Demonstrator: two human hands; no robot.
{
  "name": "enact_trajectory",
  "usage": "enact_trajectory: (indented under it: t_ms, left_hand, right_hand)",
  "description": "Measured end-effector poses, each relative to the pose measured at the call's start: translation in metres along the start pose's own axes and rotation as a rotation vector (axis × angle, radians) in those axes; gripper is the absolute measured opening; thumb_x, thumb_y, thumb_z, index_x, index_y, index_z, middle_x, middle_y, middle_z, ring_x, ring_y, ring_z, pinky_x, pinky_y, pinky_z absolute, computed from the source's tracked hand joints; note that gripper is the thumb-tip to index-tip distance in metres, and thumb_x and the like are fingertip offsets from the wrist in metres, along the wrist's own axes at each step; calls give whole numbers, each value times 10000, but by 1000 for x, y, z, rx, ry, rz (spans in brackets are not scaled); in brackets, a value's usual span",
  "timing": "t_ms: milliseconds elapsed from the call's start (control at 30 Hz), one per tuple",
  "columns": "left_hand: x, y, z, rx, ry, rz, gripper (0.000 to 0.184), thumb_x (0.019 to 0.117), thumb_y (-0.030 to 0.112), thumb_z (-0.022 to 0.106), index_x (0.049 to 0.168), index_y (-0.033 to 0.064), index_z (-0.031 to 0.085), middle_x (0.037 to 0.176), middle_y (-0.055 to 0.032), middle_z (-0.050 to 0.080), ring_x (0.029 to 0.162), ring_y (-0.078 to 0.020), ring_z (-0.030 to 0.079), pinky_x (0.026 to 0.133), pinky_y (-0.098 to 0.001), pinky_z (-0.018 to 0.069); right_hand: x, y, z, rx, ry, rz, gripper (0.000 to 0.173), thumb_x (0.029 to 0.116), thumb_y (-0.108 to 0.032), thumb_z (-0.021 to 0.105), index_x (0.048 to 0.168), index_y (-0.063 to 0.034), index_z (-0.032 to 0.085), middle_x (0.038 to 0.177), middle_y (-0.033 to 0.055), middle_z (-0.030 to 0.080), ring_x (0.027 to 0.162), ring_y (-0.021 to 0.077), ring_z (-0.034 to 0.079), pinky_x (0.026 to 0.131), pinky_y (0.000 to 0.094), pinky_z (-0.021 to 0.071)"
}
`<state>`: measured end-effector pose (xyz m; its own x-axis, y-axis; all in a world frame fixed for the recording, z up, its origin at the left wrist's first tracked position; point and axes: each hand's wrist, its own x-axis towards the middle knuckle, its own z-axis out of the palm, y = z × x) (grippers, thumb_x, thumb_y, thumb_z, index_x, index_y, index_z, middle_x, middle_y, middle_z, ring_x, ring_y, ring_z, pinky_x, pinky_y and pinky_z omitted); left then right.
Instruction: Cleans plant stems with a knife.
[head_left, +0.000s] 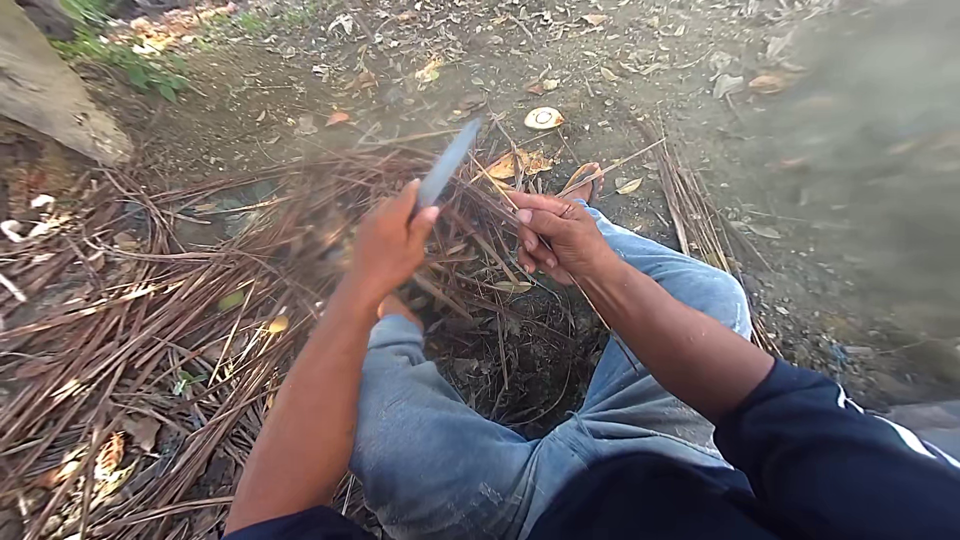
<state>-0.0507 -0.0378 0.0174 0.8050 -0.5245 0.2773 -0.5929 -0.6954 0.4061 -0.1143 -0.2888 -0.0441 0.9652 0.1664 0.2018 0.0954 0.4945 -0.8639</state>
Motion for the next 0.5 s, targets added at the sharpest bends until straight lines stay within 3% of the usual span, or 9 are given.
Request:
enact_trajectory:
  t_ms: [100, 167, 200, 267, 300, 400, 500]
  left_hand:
    - [-4, 13, 10, 1, -41, 123, 514, 1070, 373, 491, 1454, 35, 548, 1116, -176, 688, 934, -307, 695, 831, -531, 572]
    - [1, 13, 3, -101, -60, 27, 522, 1079, 351, 484, 1492, 33, 501, 1155, -193, 692, 957, -296, 693, 870, -522, 556]
    - [4, 13, -2, -170, -63, -59, 526, 1084, 346, 482, 1521, 54, 470, 1109, -175, 699, 890, -258, 686, 825, -481, 561]
    - [5, 18, -5, -423, -118, -138, 519, 1082, 320, 498, 1553, 114, 429, 857, -81, 614, 585, -146, 564, 538, -321, 519]
    - [4, 23, -4, -596, -193, -139, 519, 1075, 287, 498, 1559, 123, 414, 812, -52, 583, 528, -118, 533, 473, -275, 500]
    - [3, 29, 4, -992, -337, -141, 485, 1063, 243, 497, 1528, 114, 453, 791, -22, 588, 506, -82, 514, 446, -211, 474]
    - [7, 23, 2, -1156, -243, -151, 448, 1072, 234, 458, 1497, 93, 462, 770, 5, 568, 499, -60, 496, 441, -183, 457]
  right_hand:
    - [3, 2, 2, 31, -9, 7, 289, 1056, -160, 486, 1279, -95, 659, 550, 19, 506, 372, 57, 451, 398, 210, 471]
    - [1, 4, 5, 31, -18, 32, 343, 1066, -170, 465, 1354, -89, 633, 551, 11, 501, 371, 52, 446, 396, 206, 469]
    - [1, 5, 8, 38, -33, 39, 363, 1071, -170, 454, 1384, -81, 614, 554, 6, 503, 377, 48, 447, 403, 207, 476]
    - [2, 6, 15, 70, -52, 58, 366, 1071, -165, 451, 1387, -70, 610, 557, -1, 502, 387, 44, 451, 419, 209, 487]
    - [3, 8, 18, 89, -55, 68, 358, 1070, -162, 452, 1374, -67, 616, 557, -5, 495, 391, 41, 452, 422, 204, 486]
    - [4, 14, 24, 136, -58, 88, 320, 1071, -171, 475, 1322, -70, 647, 566, -7, 514, 401, 42, 465, 431, 203, 492]
    - [1, 14, 22, 132, -82, 107, 346, 1064, -136, 466, 1348, -20, 626, 566, -12, 549, 420, 60, 505, 458, 241, 531]
